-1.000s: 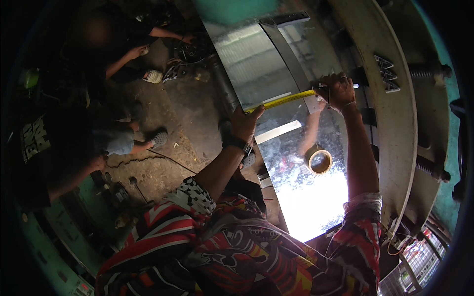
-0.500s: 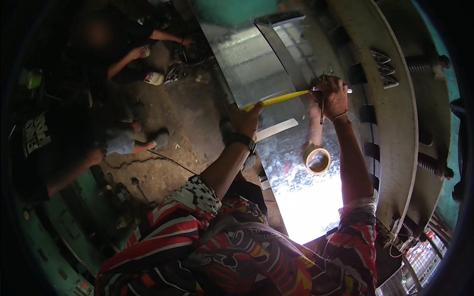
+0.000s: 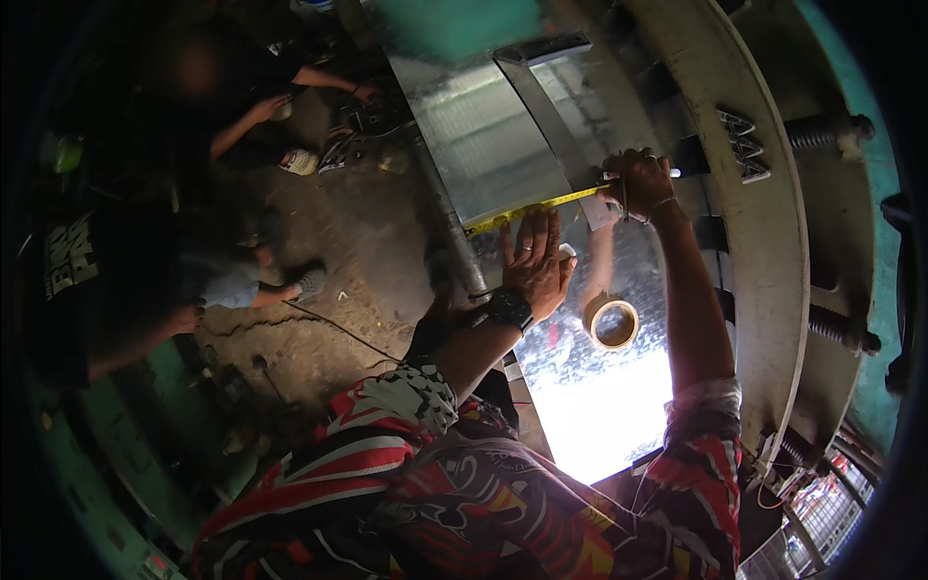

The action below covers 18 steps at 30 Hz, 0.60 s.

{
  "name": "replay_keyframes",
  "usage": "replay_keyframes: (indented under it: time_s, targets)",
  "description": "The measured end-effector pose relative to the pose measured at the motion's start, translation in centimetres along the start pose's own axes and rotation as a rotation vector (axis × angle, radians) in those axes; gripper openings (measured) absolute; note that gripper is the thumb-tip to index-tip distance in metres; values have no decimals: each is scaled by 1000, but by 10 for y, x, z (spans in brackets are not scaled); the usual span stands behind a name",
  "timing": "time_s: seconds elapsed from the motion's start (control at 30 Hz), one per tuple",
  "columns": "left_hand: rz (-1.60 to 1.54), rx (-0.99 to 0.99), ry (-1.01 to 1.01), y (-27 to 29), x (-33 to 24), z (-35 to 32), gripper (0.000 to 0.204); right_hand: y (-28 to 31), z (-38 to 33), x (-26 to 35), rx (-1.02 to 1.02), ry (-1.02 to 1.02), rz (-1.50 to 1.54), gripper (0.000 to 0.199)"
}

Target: The person measures a large metal sheet on a workbench using a tape measure and marks it with a pencil. They also apply masking tape to the sheet at measured intervals.

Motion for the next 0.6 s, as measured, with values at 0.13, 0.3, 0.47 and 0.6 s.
replay_keyframes:
  time_s: [0.13, 0.3, 0.47, 0.6]
  targets:
    - [70, -136, -3, -14, -2, 7, 85, 6, 8, -1, -67, -176, 270, 52]
    - [119, -162, -29, -19, -9, 11, 84, -18, 37, 35, -226, -133, 146, 37]
    - [134, -209, 21, -17, 0, 9, 84, -12, 87, 62, -189, -72, 219, 32]
    - [55, -219, 16, -23, -5, 9, 81, -21, 119, 42, -289, -179, 260, 32]
Point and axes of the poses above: each hand's wrist, its own z-axis towards the middle knuckle, its own y-axis out of the back of the hand, x = y × z, the point moved 9 cm from there along z, towards the middle knuckle, and after that the axes turned 13 degrees about -x, right-handed, at the moved point
